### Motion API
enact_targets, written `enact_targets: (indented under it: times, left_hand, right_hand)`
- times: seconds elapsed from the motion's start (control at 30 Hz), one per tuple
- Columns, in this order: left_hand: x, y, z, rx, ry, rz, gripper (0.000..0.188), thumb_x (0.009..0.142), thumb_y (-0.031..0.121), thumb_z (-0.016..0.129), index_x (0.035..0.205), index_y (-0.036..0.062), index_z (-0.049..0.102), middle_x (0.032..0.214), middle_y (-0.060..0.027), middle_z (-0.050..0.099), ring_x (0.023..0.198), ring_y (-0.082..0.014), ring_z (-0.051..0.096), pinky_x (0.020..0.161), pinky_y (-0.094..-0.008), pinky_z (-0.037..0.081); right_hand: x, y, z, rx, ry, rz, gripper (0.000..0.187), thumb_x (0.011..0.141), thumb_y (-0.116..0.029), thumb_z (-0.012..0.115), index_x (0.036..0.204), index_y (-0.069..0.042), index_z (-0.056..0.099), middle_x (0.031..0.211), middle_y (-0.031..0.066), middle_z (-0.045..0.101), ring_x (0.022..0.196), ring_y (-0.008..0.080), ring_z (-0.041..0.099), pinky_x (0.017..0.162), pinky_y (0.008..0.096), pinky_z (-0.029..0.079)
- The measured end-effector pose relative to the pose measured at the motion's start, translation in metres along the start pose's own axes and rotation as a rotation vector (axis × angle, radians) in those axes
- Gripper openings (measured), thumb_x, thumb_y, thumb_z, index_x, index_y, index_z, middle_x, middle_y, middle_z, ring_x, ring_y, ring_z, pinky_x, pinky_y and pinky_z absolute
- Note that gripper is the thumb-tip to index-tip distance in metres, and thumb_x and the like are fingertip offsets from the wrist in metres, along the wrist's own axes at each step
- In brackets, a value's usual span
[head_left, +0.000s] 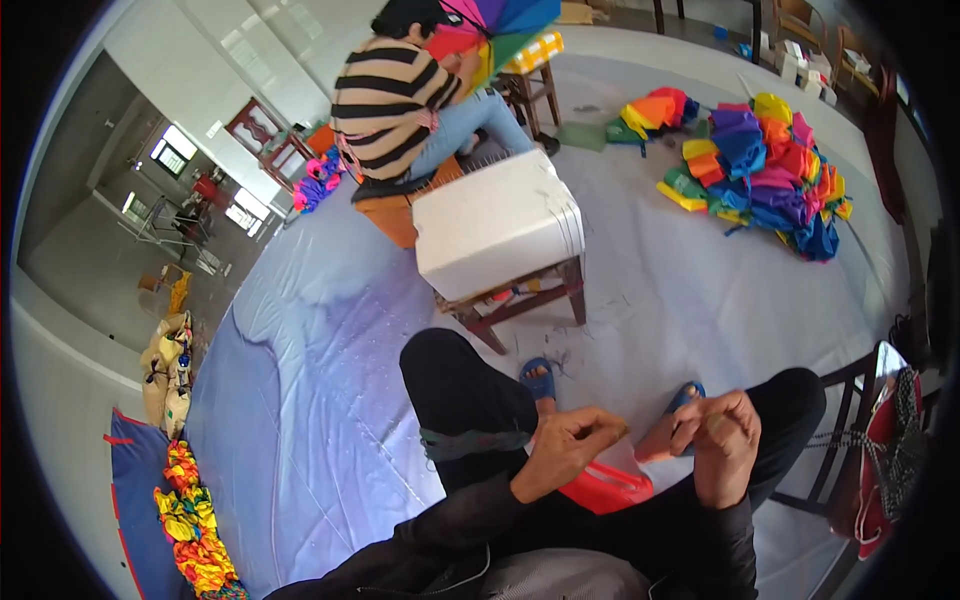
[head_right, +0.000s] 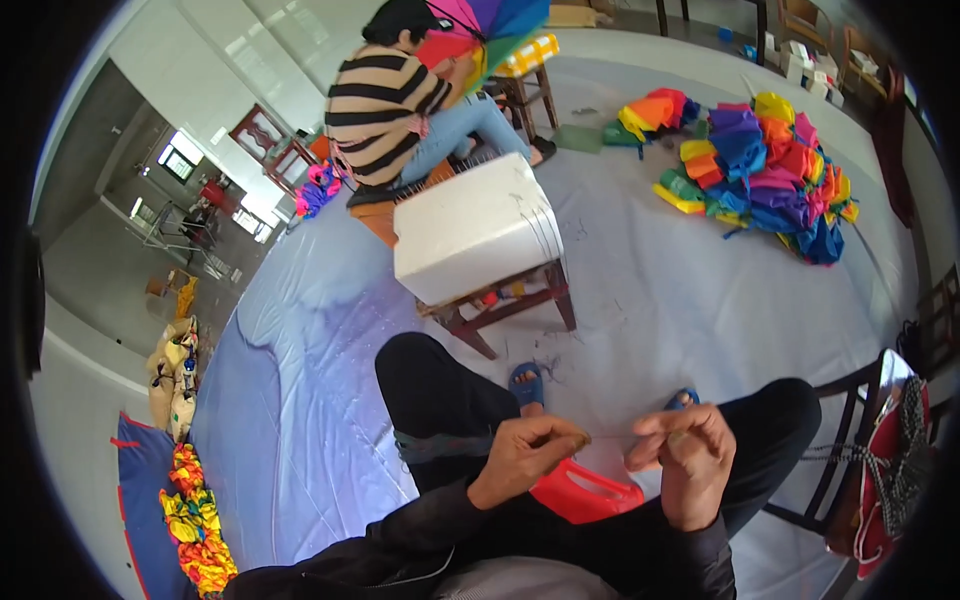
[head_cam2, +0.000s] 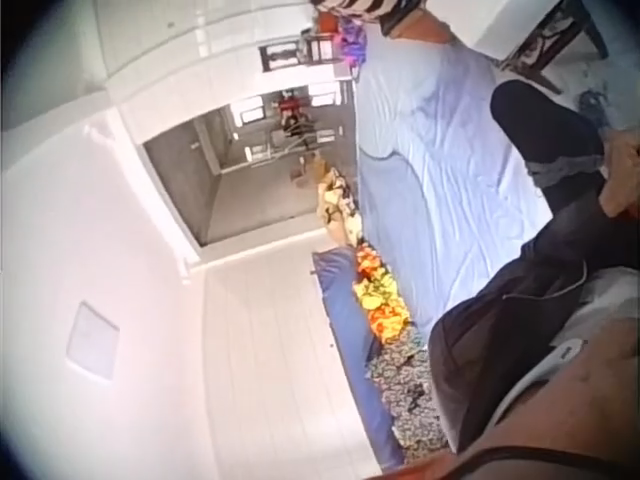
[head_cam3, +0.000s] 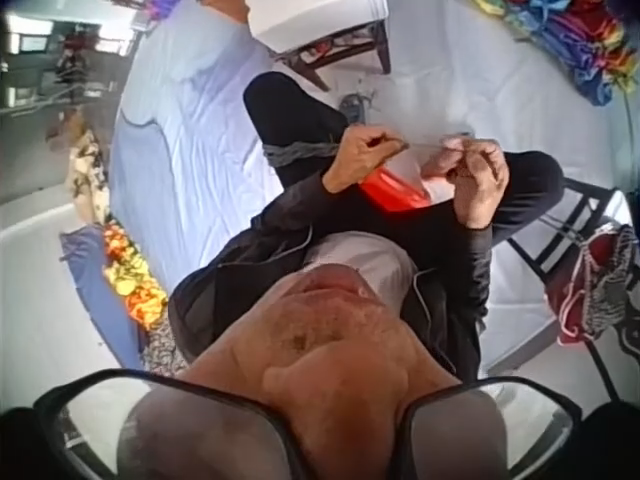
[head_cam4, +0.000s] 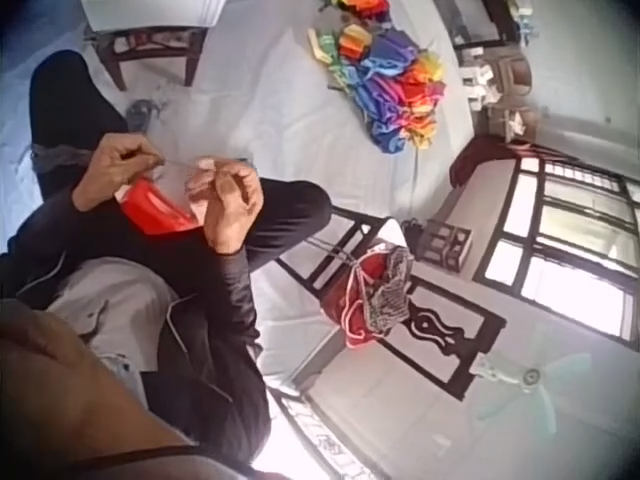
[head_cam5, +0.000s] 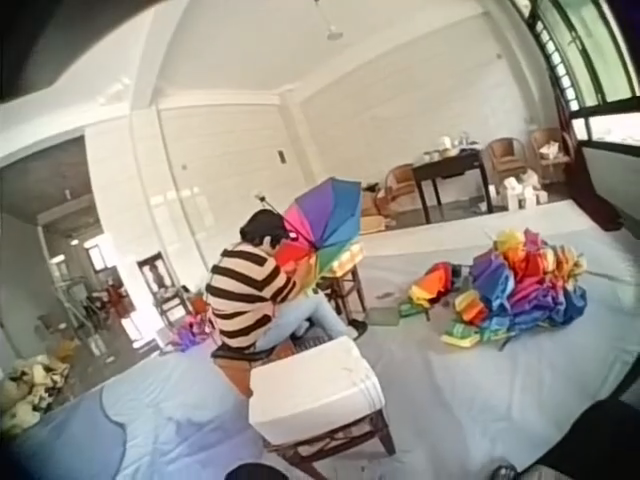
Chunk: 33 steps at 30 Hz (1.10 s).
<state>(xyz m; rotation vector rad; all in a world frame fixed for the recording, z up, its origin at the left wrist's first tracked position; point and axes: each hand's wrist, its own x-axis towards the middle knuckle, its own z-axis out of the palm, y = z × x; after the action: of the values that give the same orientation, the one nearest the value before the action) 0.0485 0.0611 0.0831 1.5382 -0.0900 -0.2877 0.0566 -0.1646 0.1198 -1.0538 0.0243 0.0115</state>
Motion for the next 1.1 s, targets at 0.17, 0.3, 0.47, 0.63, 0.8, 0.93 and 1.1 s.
enact_targets:
  times: [0.17, 0.3, 0.47, 0.63, 0.8, 0.93, 1.1]
  left_hand:
    - [0.013, 0.017, -0.006, 0.124, 0.068, 0.061, 0.011, 0.097, -0.003, 0.064, 0.099, -0.0035, 0.075, 0.085, -0.0023, 0.069, 0.072, -0.0076, 0.062, 0.068, -0.0231, 0.05]
    - [0.023, 0.013, -0.011, 0.1, 0.052, 0.151, 0.012, 0.098, -0.003, 0.063, 0.099, -0.0043, 0.075, 0.083, -0.0048, 0.068, 0.069, -0.0099, 0.063, 0.065, -0.024, 0.05]
    - [0.032, 0.006, -0.007, -0.101, 0.036, 0.03, 0.01, 0.097, -0.003, 0.065, 0.101, -0.007, 0.074, 0.083, -0.0055, 0.069, 0.071, -0.0095, 0.064, 0.066, -0.0244, 0.052]
    - [0.028, 0.005, -0.011, -0.234, 0.015, -0.087, 0.015, 0.099, 0.004, 0.066, 0.102, -0.0081, 0.074, 0.084, -0.0092, 0.07, 0.073, -0.0145, 0.067, 0.07, -0.0287, 0.056]
    - [0.028, 0.005, -0.014, -0.402, 0.024, -0.152, 0.018, 0.1, 0.009, 0.066, 0.105, -0.0079, 0.072, 0.082, -0.0117, 0.07, 0.073, -0.0209, 0.07, 0.073, -0.0344, 0.059]
    - [0.032, 0.001, -0.021, -0.549, 0.021, -0.235, 0.018, 0.1, 0.01, 0.066, 0.106, -0.0059, 0.071, 0.085, -0.0128, 0.071, 0.074, -0.0257, 0.072, 0.075, -0.0387, 0.06]
    - [0.028, -0.002, -0.032, -0.628, 0.048, -0.271, 0.017, 0.1, 0.011, 0.065, 0.106, -0.0036, 0.07, 0.089, -0.0123, 0.072, 0.08, -0.0279, 0.075, 0.077, -0.0401, 0.061]
  right_hand:
    - [0.02, -0.022, -0.015, 0.193, -0.002, -0.123, 0.026, 0.105, -0.029, 0.057, 0.095, -0.006, 0.05, 0.08, 0.0143, 0.064, 0.06, 0.022, 0.059, 0.068, 0.0313, 0.054]
    - [0.04, -0.052, -0.063, 0.263, 0.026, -0.145, 0.016, 0.103, -0.018, 0.056, 0.098, -0.004, 0.051, 0.084, 0.0086, 0.055, 0.068, 0.0178, 0.05, 0.069, 0.0294, 0.046]
    - [0.052, -0.092, -0.139, 0.422, 0.036, -0.228, 0.005, 0.1, -0.003, 0.052, 0.098, 0.002, 0.051, 0.093, 0.0056, 0.05, 0.078, 0.015, 0.045, 0.071, 0.0285, 0.041]
    - [0.065, -0.113, -0.232, 0.546, -0.058, -0.191, 0.013, 0.102, -0.003, 0.05, 0.104, 0.009, 0.055, 0.101, 0.0154, 0.061, 0.091, 0.0234, 0.058, 0.087, 0.0347, 0.052]
    - [0.087, -0.12, -0.322, 0.452, 0.111, -0.309, 0.017, 0.1, 0.001, 0.049, 0.108, 0.014, 0.056, 0.108, 0.0222, 0.064, 0.103, 0.0322, 0.064, 0.101, 0.0423, 0.054]
    - [0.1, -0.121, -0.376, 0.417, 0.211, -0.364, 0.02, 0.098, 0.004, 0.046, 0.109, 0.017, 0.057, 0.113, 0.0273, 0.065, 0.113, 0.0391, 0.064, 0.112, 0.0505, 0.05]
    - [0.13, -0.114, -0.404, 0.339, 0.567, -0.462, 0.024, 0.097, 0.005, 0.042, 0.11, 0.02, 0.055, 0.118, 0.0319, 0.064, 0.121, 0.0439, 0.062, 0.12, 0.0597, 0.043]
